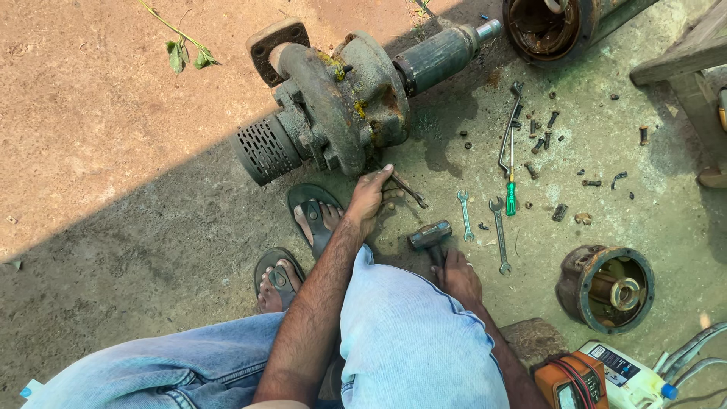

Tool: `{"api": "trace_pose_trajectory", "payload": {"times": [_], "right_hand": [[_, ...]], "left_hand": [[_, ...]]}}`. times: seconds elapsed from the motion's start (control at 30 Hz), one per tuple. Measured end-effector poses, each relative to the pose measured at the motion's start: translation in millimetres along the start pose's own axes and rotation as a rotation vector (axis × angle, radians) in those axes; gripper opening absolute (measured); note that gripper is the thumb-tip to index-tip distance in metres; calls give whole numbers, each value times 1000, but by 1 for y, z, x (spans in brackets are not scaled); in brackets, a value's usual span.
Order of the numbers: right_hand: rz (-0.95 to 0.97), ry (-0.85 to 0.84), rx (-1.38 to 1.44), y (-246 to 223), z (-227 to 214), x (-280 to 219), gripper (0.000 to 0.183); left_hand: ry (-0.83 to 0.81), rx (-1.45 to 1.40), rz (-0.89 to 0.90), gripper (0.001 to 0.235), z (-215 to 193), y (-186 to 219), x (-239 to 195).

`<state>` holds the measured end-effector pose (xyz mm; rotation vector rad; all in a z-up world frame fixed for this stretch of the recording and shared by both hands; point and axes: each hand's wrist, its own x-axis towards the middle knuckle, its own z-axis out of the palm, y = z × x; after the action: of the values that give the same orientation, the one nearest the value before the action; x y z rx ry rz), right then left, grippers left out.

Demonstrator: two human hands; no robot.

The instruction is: The person sits on the ground and uses a hammer and wrench to loosen and remove bolts from a motor housing. They repeatedly strike the wrench with the hammer and then turn the bolts by hand to disassemble the motor.

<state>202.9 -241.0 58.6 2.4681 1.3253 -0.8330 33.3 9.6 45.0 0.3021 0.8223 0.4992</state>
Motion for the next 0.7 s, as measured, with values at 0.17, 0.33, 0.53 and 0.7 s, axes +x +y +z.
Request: {"api": "trace_pose_trajectory", "payload": {"times": [0.17,0.33,0.53,0.7], "right_hand": [[-73,-41,-76,12,10,6,56],[189,-82,372,0,13,-8,51],[150,320,787,-45,-14,-52,45],[-327,591,866,-66,-55,-41,47]], "left_hand": [[-31,-24,34,28,2,-2,3],[-57,5,63,28,-2,-5,-5],[-90,-41,52,28,2,1,-5],[-98,-53,38,26,5,2,-7]]}}
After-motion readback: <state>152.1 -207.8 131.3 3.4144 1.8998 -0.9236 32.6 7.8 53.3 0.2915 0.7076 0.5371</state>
